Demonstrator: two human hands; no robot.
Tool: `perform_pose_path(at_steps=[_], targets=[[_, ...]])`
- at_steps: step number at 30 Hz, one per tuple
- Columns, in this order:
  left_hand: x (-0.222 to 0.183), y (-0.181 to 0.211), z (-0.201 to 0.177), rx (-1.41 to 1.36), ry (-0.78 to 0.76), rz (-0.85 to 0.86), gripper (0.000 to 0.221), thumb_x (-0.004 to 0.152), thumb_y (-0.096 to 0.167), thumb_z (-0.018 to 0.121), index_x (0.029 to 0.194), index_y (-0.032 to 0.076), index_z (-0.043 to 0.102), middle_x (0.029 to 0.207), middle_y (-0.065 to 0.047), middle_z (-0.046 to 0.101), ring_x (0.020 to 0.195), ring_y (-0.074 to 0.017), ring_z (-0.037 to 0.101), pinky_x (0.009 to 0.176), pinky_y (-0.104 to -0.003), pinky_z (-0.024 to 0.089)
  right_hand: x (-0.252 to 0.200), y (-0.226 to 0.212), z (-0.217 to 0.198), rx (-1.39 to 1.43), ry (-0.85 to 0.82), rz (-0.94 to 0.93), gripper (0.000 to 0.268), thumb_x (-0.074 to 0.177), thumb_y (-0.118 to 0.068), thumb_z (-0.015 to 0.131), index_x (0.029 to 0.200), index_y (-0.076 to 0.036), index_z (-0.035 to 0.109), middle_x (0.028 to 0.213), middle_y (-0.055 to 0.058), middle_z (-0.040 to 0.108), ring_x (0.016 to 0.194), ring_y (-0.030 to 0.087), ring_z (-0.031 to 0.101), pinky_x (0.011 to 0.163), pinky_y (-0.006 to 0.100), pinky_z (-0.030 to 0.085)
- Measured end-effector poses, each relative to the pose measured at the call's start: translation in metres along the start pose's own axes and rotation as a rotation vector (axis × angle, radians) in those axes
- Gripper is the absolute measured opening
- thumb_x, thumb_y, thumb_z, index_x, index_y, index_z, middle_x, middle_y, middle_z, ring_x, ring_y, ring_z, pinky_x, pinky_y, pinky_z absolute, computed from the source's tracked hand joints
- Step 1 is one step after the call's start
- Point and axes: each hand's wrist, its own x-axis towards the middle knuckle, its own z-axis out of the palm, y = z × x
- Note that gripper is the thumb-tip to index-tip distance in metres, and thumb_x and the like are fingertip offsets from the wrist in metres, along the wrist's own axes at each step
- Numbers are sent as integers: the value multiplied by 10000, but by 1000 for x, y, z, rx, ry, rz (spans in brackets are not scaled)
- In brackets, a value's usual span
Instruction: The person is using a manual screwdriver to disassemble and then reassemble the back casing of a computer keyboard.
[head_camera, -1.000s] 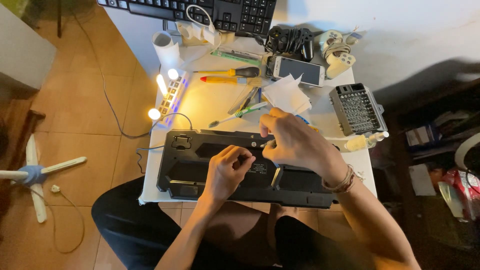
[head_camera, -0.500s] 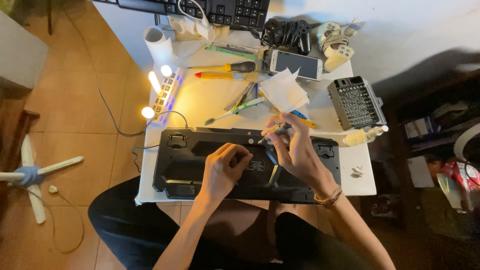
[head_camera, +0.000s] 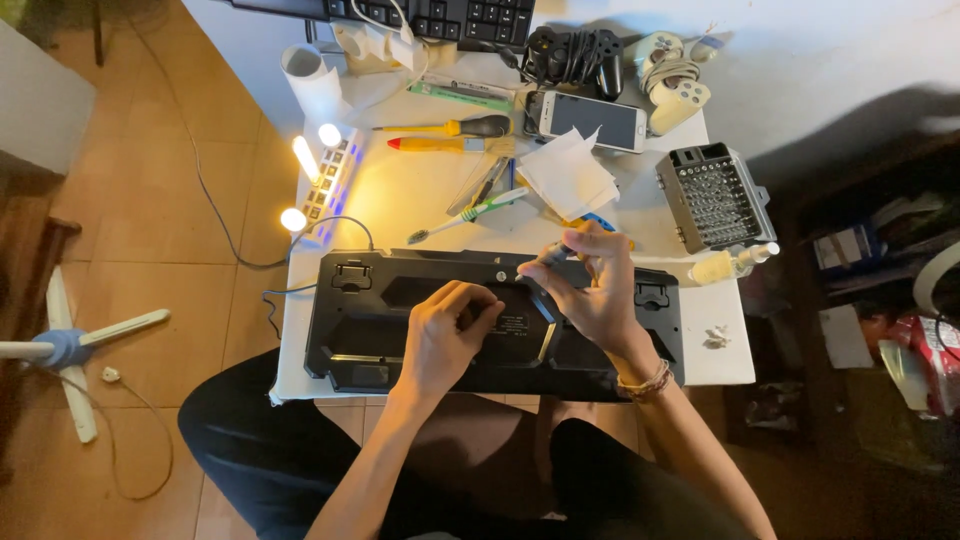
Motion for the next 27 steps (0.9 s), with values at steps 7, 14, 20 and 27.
perform_pose_path(at_steps=[7, 14, 20, 27], targets=[[-2, -5, 2, 7, -1, 3, 43, 854, 28, 776, 875, 26, 738, 770, -97, 693, 545, -163, 659, 463, -238, 510, 12, -23, -3, 205, -51, 154, 407, 938, 79, 678, 1274, 24, 457, 1002, 204, 717, 878, 309, 751, 771, 444, 633], [-2, -3, 2, 27, -4, 7, 46, 853, 27, 781, 875, 25, 740, 775, -105, 695, 550, -171, 659, 467, -247, 529, -2, -5, -7, 192, 120, 168, 530, 893, 43, 770, 1275, -39, 411, 980, 192, 683, 911, 291, 756, 737, 403, 668], [-2, -4, 3, 31, -3, 17, 44, 861, 37, 779, 881, 39, 740, 771, -91, 690, 547, -161, 646, 474, -242, 528, 9, -15, -21, 174, 139, 164, 553, 903, 58, 754, 1286, -55, 371, 1000, 195, 672, 937, 285, 747, 744, 401, 683], [-1, -3, 5, 51, 25, 28, 68, 840, 9, 788, 877, 32, 735, 757, -85, 682, 529, -152, 632, 462, -243, 506, 4, -12, -21, 200, 187, 242, 593, 896, 71, 760, 1305, -69, 354, 922, 195, 668, 904, 290, 731, 699, 419, 690]])
